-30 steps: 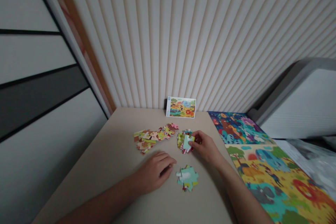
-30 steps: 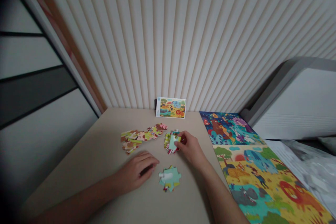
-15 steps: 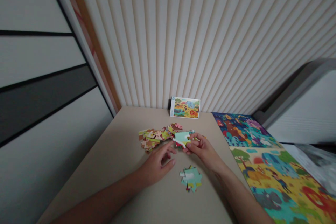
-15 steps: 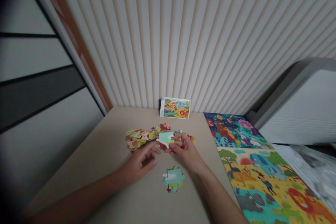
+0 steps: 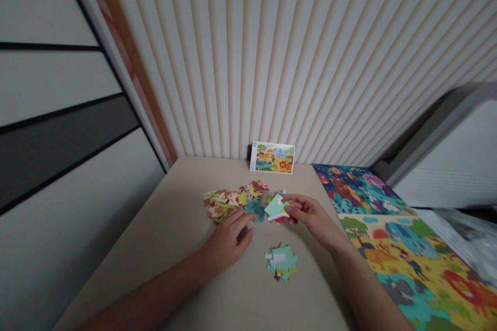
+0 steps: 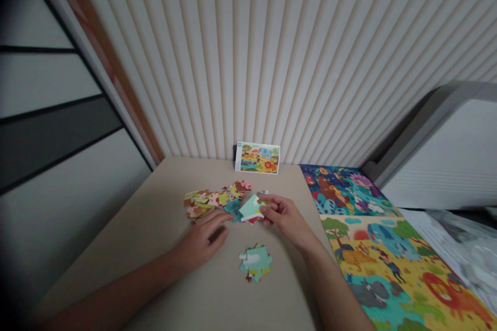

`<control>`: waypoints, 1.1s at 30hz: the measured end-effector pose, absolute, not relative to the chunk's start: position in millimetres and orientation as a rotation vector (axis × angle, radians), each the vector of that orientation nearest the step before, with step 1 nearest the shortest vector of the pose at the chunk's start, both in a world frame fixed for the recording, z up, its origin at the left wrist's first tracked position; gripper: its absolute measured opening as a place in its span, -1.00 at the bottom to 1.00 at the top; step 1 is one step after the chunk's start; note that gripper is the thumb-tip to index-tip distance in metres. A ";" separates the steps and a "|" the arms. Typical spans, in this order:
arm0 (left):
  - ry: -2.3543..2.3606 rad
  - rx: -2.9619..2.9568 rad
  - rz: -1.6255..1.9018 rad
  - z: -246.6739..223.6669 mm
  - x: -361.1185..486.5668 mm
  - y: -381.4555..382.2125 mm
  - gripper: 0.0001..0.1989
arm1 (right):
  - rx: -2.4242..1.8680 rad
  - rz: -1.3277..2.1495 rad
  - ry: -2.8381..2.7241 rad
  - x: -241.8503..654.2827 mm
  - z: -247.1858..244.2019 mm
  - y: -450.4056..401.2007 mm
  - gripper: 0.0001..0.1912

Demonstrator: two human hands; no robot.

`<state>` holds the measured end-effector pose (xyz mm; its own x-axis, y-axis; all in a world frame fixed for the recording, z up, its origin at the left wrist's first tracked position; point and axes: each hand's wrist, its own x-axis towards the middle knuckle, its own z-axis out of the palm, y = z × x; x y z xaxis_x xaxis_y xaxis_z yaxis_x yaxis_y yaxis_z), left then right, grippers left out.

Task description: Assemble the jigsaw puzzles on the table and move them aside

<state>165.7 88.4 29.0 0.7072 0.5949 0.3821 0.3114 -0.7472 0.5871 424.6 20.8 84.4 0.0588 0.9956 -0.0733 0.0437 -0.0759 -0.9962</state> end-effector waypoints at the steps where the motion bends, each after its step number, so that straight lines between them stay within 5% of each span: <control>1: 0.693 2.524 0.767 30.6 164.7 89.7 -0.61 | -1.346 1.210 -1.206 427.1 85.9 18.8 -0.51; 8: 0.744 2.875 0.660 33.6 161.2 103.9 -0.56 | -1.409 1.362 -1.659 436.3 84.8 8.6 -0.60; 15: 0.761 2.870 0.609 39.4 162.8 105.0 -0.72 | -1.728 0.480 -1.749 435.6 67.1 23.0 -0.73; 20: 0.802 2.908 0.575 39.7 160.5 110.2 -0.76 | -1.800 0.444 -1.923 429.6 58.4 22.3 -0.51; 28: 0.622 3.016 0.541 32.4 158.6 114.3 -0.82 | -1.835 0.287 -2.022 431.0 57.1 22.3 -0.67; 33: 0.564 2.973 0.510 41.9 155.9 106.4 -0.58 | -1.804 0.244 -2.038 431.6 57.2 20.8 -0.61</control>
